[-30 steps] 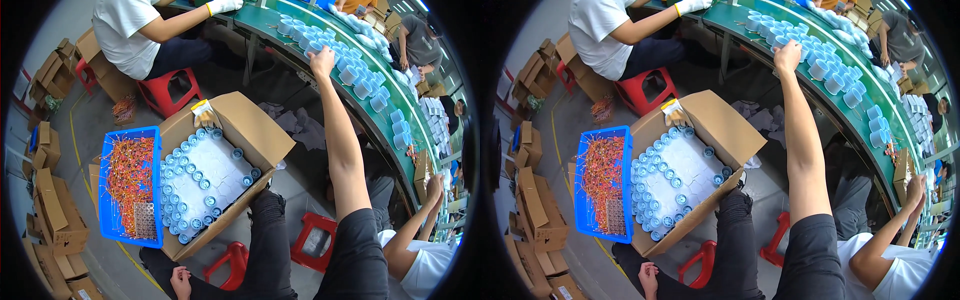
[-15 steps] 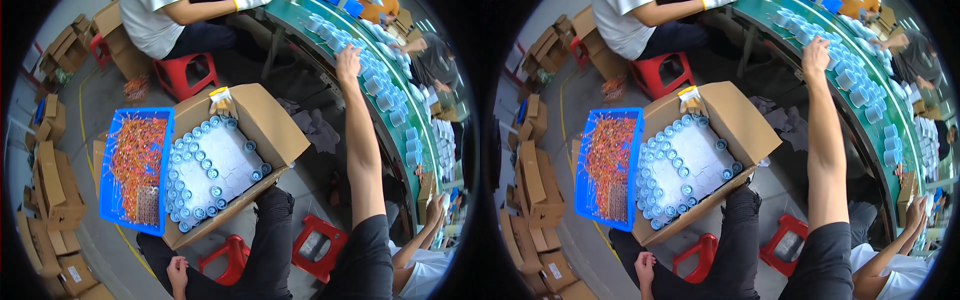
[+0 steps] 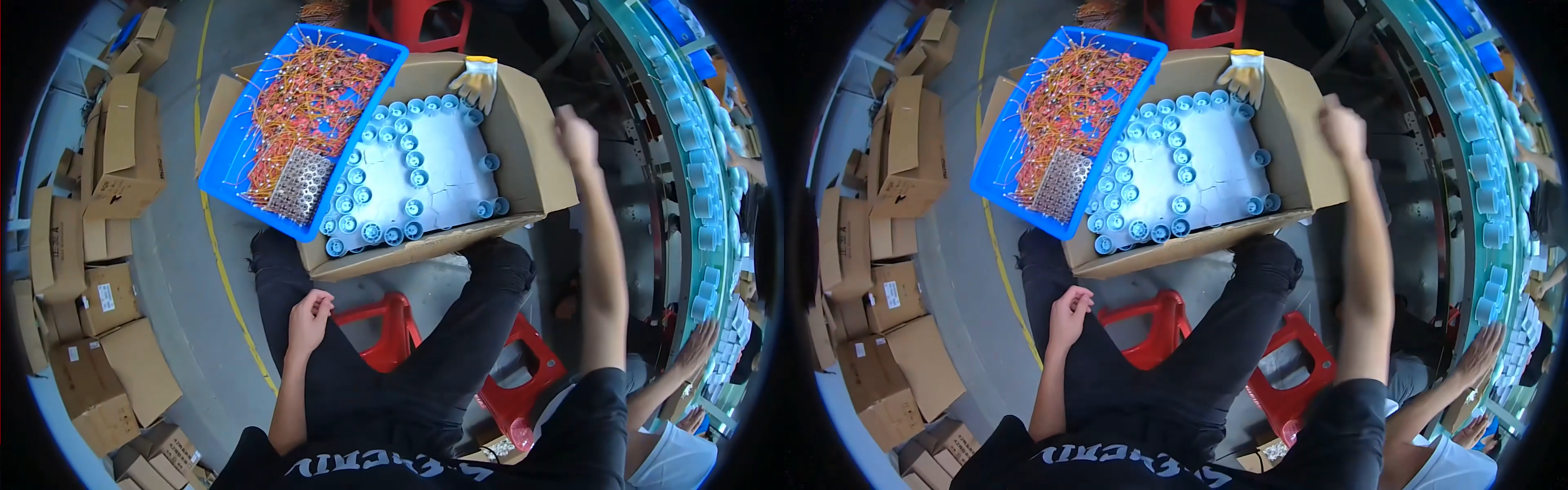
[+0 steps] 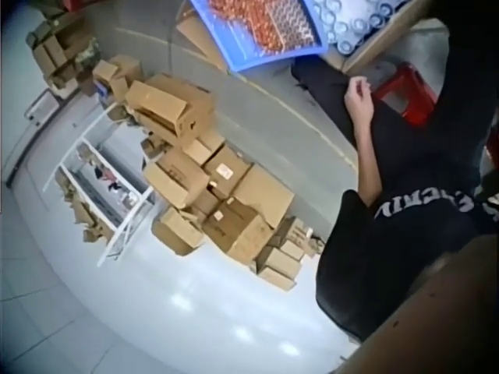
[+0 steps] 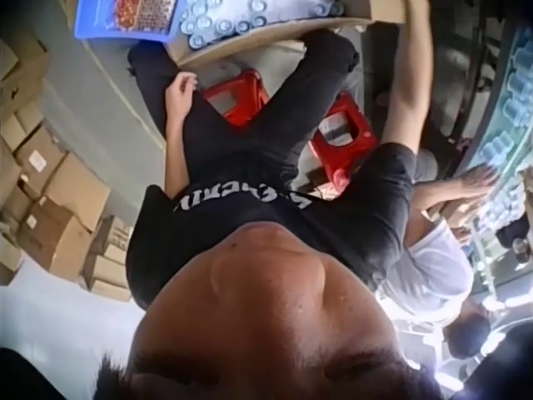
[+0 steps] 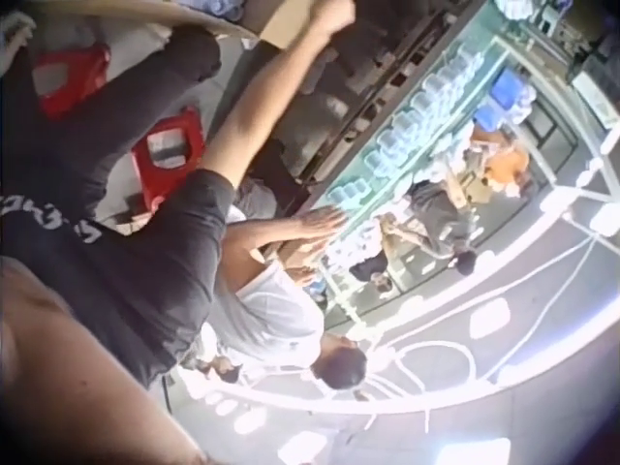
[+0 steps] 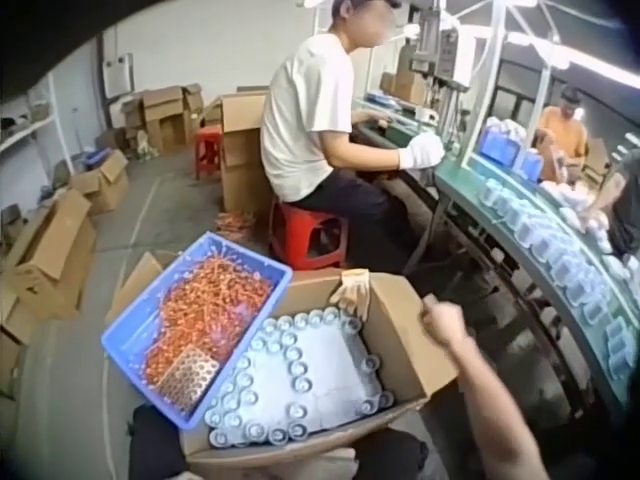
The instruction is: Assembling small electronic components into cylindrical white housings at a factory workstation.
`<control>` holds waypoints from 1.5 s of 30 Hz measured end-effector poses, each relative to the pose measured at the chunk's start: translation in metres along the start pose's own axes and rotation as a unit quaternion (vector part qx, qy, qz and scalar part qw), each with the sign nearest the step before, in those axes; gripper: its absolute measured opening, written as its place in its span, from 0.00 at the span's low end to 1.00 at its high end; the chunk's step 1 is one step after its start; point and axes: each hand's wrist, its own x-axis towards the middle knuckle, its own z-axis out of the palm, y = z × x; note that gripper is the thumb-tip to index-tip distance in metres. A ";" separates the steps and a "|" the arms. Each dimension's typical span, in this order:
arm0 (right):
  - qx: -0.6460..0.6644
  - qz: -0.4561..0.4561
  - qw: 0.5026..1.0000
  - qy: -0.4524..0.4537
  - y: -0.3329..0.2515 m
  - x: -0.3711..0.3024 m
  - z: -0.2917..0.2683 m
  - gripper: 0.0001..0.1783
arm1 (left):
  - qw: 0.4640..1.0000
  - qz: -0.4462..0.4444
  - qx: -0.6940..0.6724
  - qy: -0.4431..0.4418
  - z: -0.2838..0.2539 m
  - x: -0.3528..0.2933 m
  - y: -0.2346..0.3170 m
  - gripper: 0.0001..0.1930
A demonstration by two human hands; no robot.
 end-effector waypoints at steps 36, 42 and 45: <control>0.434 -0.194 0.879 -0.030 -0.405 -0.114 -0.071 0.04 | 0.795 -0.036 -0.606 -0.001 -0.035 0.018 -0.016 0.20; -0.067 -0.179 0.981 -0.045 -0.419 0.004 0.013 0.13 | 0.794 -0.066 -0.605 0.006 -0.027 0.021 -0.027 0.20; -0.146 -0.185 0.964 -0.122 -0.432 0.013 0.023 0.15 | 0.780 -0.080 -0.621 0.001 -0.023 0.024 -0.031 0.19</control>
